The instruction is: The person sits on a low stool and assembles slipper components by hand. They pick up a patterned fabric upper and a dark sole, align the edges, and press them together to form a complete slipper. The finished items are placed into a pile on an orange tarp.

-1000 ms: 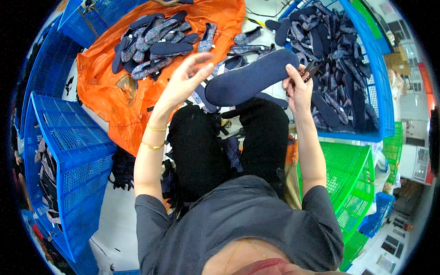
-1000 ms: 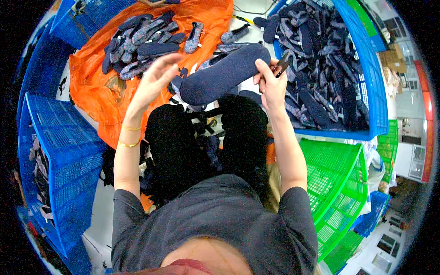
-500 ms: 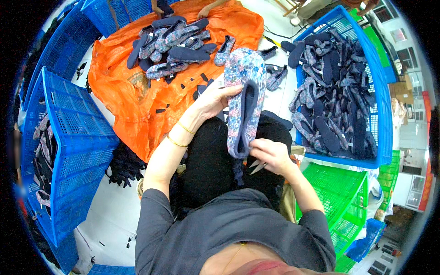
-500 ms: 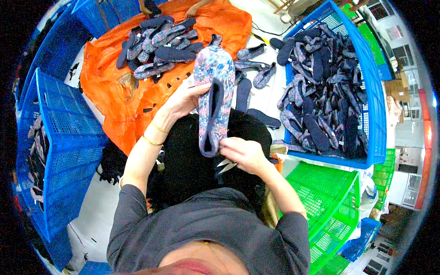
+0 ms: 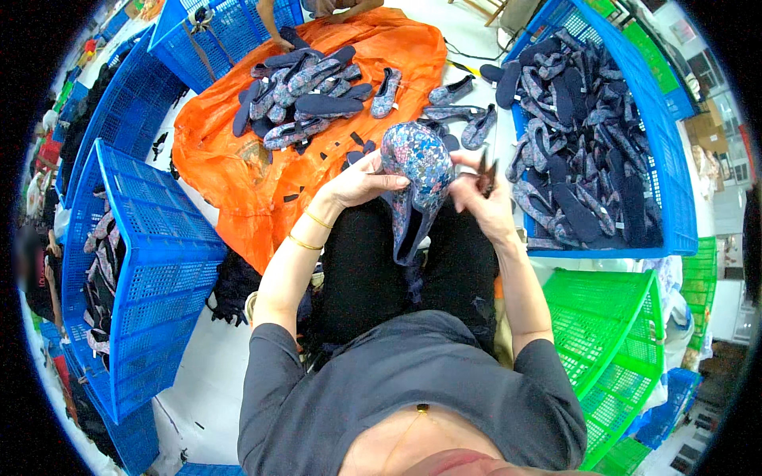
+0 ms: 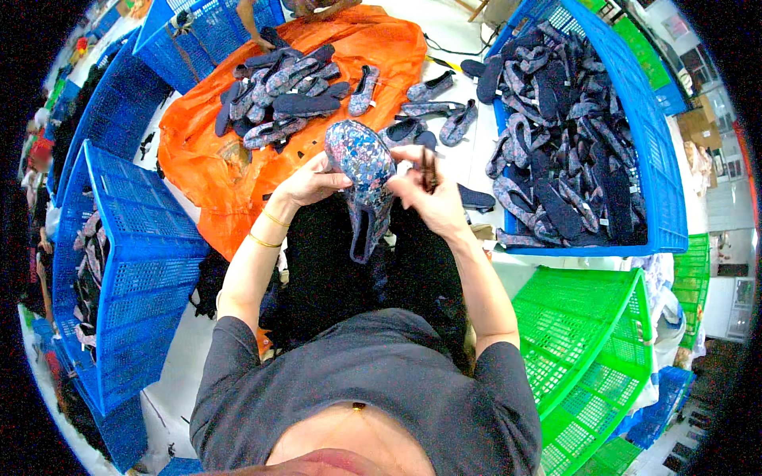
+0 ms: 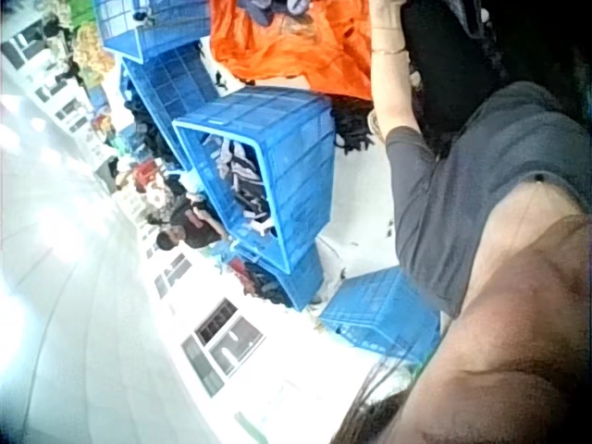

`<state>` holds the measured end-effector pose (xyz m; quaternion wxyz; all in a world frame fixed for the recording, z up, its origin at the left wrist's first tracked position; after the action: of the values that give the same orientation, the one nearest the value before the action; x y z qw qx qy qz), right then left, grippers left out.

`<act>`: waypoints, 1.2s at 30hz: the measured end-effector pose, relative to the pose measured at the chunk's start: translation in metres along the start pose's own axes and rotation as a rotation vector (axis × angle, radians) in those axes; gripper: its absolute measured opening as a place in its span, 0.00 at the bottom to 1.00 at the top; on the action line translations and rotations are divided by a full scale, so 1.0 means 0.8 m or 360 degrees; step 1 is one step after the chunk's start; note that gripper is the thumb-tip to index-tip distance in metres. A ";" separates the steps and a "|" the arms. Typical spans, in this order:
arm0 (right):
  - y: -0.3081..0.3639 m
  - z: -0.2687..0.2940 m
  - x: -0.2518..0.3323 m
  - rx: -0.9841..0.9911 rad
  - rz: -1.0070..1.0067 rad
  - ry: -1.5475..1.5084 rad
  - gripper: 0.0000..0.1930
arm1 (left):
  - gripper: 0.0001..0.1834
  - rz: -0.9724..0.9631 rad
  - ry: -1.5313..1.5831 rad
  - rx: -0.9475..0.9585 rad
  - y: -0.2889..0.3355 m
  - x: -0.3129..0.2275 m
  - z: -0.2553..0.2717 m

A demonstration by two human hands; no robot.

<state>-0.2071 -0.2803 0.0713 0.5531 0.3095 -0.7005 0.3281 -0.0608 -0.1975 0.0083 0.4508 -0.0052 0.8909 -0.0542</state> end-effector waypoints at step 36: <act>0.037 0.075 -0.027 -0.0423 0.0025 -0.0252 0.09 | 0.64 -0.1058 -0.1406 -0.2414 0.145 -0.224 0.242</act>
<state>-0.2610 -0.3094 0.0360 0.5295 0.2531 -0.7816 0.2114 0.2060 -0.0894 0.0265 0.5857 -0.5722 0.3893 0.4219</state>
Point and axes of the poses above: each hand's wrist, its own y-axis away from the middle knuckle, its own z-axis out of the back of the hand, x = y × z, the point moved 7 cm from there along -y, towards the middle knuckle, and after that the axes turned 4 degrees about -y, right-handed, at the moved point
